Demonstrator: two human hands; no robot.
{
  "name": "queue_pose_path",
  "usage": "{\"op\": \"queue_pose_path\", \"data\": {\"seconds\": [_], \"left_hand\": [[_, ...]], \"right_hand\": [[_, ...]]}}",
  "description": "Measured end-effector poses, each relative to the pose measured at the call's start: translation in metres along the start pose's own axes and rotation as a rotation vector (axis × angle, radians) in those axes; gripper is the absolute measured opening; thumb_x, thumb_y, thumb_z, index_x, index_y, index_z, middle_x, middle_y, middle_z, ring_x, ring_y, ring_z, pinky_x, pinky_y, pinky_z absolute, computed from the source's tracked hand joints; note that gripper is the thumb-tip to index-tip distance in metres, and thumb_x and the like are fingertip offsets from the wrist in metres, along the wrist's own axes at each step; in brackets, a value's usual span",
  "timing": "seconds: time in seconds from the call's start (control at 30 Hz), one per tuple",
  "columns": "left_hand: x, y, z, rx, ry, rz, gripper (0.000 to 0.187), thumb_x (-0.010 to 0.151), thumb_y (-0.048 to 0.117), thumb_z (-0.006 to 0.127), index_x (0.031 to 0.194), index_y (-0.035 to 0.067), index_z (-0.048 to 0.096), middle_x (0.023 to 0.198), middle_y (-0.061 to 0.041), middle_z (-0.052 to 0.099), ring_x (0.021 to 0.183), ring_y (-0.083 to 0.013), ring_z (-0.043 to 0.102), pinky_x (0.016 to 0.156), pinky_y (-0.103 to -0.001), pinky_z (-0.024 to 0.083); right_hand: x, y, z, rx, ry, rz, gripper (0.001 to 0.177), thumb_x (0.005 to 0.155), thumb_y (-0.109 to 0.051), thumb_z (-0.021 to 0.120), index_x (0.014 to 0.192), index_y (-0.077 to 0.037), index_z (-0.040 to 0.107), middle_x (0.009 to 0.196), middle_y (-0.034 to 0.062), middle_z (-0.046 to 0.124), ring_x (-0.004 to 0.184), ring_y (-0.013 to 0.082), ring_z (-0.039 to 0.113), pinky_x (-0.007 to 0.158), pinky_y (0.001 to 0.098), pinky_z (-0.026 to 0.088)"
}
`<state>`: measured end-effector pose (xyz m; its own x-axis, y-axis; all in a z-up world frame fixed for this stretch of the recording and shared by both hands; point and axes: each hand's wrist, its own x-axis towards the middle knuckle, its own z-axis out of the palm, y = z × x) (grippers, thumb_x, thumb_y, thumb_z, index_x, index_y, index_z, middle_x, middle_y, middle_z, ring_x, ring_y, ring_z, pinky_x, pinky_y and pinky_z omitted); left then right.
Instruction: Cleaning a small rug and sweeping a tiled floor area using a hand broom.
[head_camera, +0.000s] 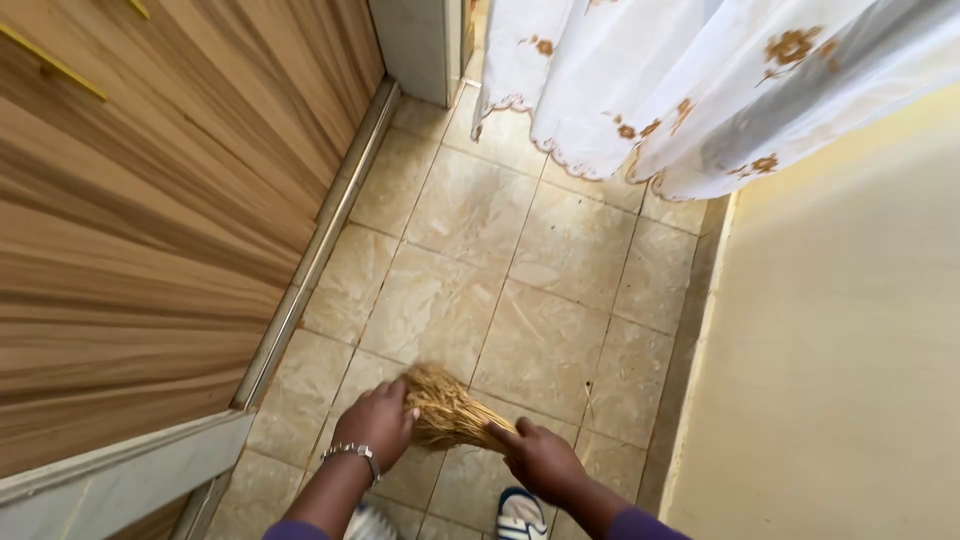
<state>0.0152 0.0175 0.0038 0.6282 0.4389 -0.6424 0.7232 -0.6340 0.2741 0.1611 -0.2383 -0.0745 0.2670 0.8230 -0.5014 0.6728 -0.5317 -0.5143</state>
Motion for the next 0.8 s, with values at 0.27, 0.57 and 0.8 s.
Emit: {"op": "queue_pose_path", "data": {"seconds": [0.27, 0.57, 0.8], "left_hand": [[0.026, -0.079, -0.002, -0.063, 0.102, 0.102, 0.033, 0.091, 0.03, 0.066, 0.12, 0.014, 0.061, 0.117, -0.008, 0.068, 0.112, -0.03, 0.064, 0.093, -0.045, 0.054], [0.039, -0.161, -0.019, -0.213, -0.003, -0.093, 0.034, 0.092, 0.035, 0.068, 0.118, 0.015, 0.061, 0.12, -0.007, 0.068, 0.111, -0.0288, 0.065, 0.094, -0.043, 0.054], [0.06, -0.2, -0.029, -0.254, -0.051, -0.045, 0.035, 0.092, 0.033, 0.066, 0.121, 0.013, 0.061, 0.117, -0.007, 0.072, 0.108, -0.026, 0.069, 0.092, -0.04, 0.056]], "right_hand": [[0.076, 0.021, 0.017, -0.017, 0.222, 0.785, 0.056, 0.099, -0.039, 0.058, 0.152, -0.031, 0.041, 0.123, 0.0199, 0.058, 0.098, 0.0407, 0.066, 0.079, 0.0527, 0.056], [0.112, -0.143, 0.032, 0.091, 0.015, 0.184, 0.072, 0.087, -0.014, 0.06, 0.154, -0.032, 0.04, 0.121, 0.0187, 0.057, 0.1, 0.0382, 0.063, 0.082, 0.0491, 0.055], [0.203, -0.031, 0.099, -0.326, 0.093, 0.468, 0.054, 0.102, -0.012, 0.041, 0.153, -0.028, 0.038, 0.145, 0.0265, 0.045, 0.113, 0.041, 0.06, 0.09, 0.052, 0.055]]}}
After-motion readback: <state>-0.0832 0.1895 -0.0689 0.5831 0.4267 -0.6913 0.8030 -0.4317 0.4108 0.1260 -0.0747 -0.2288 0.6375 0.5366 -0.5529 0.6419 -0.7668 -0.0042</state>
